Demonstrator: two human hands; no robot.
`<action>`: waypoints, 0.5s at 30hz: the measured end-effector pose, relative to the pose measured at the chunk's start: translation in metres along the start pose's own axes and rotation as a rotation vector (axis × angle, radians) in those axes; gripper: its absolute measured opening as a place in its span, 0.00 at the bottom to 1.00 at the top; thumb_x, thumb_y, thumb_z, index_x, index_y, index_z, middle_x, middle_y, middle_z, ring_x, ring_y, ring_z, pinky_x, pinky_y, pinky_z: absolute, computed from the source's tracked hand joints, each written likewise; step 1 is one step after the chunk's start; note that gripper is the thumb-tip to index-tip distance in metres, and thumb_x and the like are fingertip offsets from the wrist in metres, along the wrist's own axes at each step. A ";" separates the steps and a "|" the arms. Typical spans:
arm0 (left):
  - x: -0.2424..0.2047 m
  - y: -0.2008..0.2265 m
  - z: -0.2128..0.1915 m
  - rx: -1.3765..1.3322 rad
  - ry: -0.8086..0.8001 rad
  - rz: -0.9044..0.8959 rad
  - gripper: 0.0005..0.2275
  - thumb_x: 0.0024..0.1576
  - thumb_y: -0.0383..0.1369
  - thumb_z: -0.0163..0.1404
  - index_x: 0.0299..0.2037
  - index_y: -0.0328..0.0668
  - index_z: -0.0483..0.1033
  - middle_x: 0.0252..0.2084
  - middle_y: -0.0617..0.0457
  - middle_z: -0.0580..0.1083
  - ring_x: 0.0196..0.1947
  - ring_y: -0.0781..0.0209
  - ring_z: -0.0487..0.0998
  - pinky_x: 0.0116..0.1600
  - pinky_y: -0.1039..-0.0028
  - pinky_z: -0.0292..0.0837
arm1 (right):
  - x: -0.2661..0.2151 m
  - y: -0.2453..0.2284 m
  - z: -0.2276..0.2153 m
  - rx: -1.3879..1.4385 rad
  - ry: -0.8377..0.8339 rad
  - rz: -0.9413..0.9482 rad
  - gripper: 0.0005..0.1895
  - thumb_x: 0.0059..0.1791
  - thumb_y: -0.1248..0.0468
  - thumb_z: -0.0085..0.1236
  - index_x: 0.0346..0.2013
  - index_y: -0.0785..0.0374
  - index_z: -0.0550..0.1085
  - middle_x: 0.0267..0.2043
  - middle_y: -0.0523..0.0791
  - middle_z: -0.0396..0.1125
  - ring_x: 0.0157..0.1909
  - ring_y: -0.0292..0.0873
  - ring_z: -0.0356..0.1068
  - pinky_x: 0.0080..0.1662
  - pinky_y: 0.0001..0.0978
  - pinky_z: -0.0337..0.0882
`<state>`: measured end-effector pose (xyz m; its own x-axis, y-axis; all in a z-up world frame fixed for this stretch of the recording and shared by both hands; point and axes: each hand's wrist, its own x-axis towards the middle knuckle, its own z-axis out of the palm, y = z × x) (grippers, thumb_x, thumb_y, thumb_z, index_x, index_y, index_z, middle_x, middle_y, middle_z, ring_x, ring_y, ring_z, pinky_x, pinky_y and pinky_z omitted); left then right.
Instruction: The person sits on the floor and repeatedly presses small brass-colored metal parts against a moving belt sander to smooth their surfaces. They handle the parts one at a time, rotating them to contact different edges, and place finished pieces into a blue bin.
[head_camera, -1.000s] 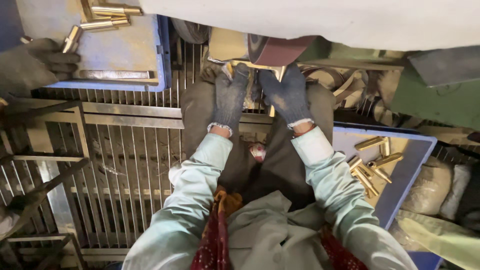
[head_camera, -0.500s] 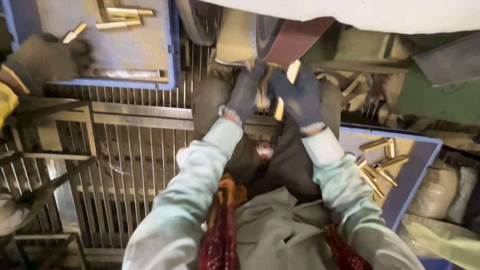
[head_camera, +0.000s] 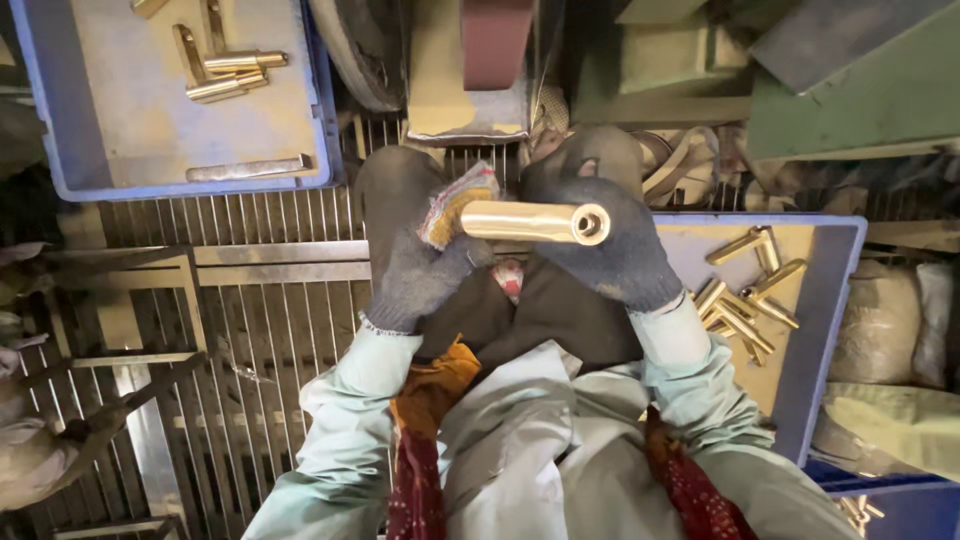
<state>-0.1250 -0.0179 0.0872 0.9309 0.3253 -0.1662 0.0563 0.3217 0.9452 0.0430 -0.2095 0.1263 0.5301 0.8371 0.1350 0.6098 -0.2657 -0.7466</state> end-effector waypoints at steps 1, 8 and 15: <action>-0.001 0.002 0.001 0.055 -0.015 0.047 0.26 0.59 0.26 0.57 0.69 0.33 0.65 0.68 0.50 0.69 0.67 0.61 0.69 0.71 0.68 0.66 | -0.004 -0.001 -0.001 0.101 0.026 -0.023 0.29 0.43 0.62 0.74 0.54 0.64 0.71 0.47 0.52 0.71 0.50 0.53 0.73 0.53 0.41 0.73; 0.016 0.015 0.020 0.285 0.049 0.193 0.22 0.62 0.25 0.52 0.68 0.33 0.68 0.67 0.47 0.72 0.67 0.60 0.71 0.72 0.70 0.64 | 0.003 -0.005 0.007 1.010 0.014 0.455 0.24 0.57 0.48 0.44 0.60 0.61 0.66 0.33 0.49 0.71 0.25 0.47 0.73 0.30 0.37 0.77; 0.079 -0.007 0.010 0.193 0.113 -0.086 0.13 0.65 0.32 0.49 0.57 0.34 0.76 0.36 0.59 0.74 0.32 0.75 0.69 0.36 0.79 0.69 | 0.039 0.026 0.020 1.023 0.047 0.761 0.34 0.57 0.36 0.40 0.54 0.63 0.74 0.26 0.47 0.70 0.23 0.45 0.71 0.28 0.36 0.74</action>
<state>-0.0483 -0.0032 0.0698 0.8741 0.4049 -0.2683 0.2113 0.1803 0.9606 0.0680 -0.1746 0.0990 0.5777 0.6129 -0.5391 -0.5747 -0.1635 -0.8018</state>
